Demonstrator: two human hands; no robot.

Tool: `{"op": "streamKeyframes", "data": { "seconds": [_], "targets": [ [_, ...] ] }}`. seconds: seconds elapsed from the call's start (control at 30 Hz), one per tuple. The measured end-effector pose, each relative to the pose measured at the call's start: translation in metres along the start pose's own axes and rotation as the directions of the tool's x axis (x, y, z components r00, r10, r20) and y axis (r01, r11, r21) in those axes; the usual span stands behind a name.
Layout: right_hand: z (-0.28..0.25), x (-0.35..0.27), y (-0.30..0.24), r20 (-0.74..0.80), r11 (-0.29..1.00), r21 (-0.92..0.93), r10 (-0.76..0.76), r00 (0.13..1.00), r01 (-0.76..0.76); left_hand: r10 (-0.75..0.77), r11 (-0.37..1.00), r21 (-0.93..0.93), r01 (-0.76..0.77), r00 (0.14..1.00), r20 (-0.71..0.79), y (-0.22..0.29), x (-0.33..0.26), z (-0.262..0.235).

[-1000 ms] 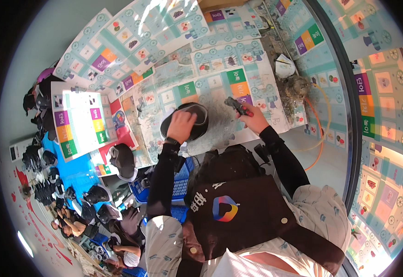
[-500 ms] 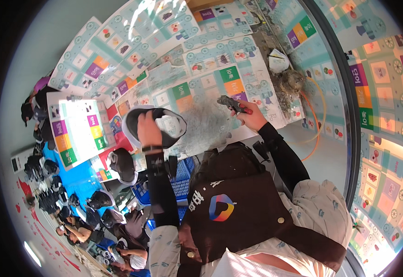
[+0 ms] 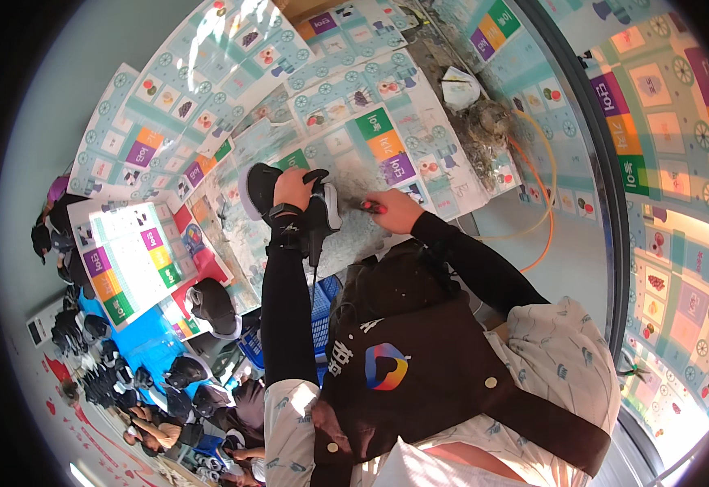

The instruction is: The person cleans various footwear components using a handheld brush and a small handheld tool, picking up individual shoe parts from a basket and returning them to a table or basket after cleaning.

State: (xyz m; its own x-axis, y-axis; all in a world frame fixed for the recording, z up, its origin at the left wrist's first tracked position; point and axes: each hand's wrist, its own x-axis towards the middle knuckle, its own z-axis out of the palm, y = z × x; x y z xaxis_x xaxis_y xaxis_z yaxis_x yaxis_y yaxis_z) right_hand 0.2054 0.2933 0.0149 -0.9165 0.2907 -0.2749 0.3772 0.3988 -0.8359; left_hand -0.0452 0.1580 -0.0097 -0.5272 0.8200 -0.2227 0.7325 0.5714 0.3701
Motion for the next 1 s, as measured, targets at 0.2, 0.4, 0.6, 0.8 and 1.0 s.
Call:
{"op": "streamKeyframes", "data": {
  "seconds": [0.2, 0.4, 0.6, 0.8, 1.0],
  "targets": [
    [0.024, 0.013, 0.003, 0.067, 0.999, -0.022, -0.030, 0.997, 0.031, -0.018, 1.000, 0.022, 0.018, 1.000, -0.014, -0.002, -0.002, 0.001],
    [0.011, 0.001, 0.000, 0.039, 0.996, -0.087, -0.016, 0.999, 0.019, -0.045, 0.999, -0.007, 0.044, 0.998, -0.033, 0.000, -0.009, -0.002],
    [0.013, -0.002, -0.011, 0.060, 0.996, -0.078, -0.026, 0.998, 0.031, -0.057, 0.998, 0.040, 0.058, 0.998, -0.035, 0.004, -0.013, -0.002],
    [0.002, 0.002, -0.011, -0.019, 0.991, 0.103, -0.084, 0.996, 0.085, 0.005, 0.960, 0.271, 0.074, 0.959, -0.282, 0.005, -0.039, -0.023],
    [-0.007, 0.003, -0.006, -0.056, 0.992, 0.121, -0.033, 0.998, 0.040, 0.182, 0.926, 0.377, -0.015, 0.893, -0.412, 0.028, -0.029, -0.013]
  ]
}}
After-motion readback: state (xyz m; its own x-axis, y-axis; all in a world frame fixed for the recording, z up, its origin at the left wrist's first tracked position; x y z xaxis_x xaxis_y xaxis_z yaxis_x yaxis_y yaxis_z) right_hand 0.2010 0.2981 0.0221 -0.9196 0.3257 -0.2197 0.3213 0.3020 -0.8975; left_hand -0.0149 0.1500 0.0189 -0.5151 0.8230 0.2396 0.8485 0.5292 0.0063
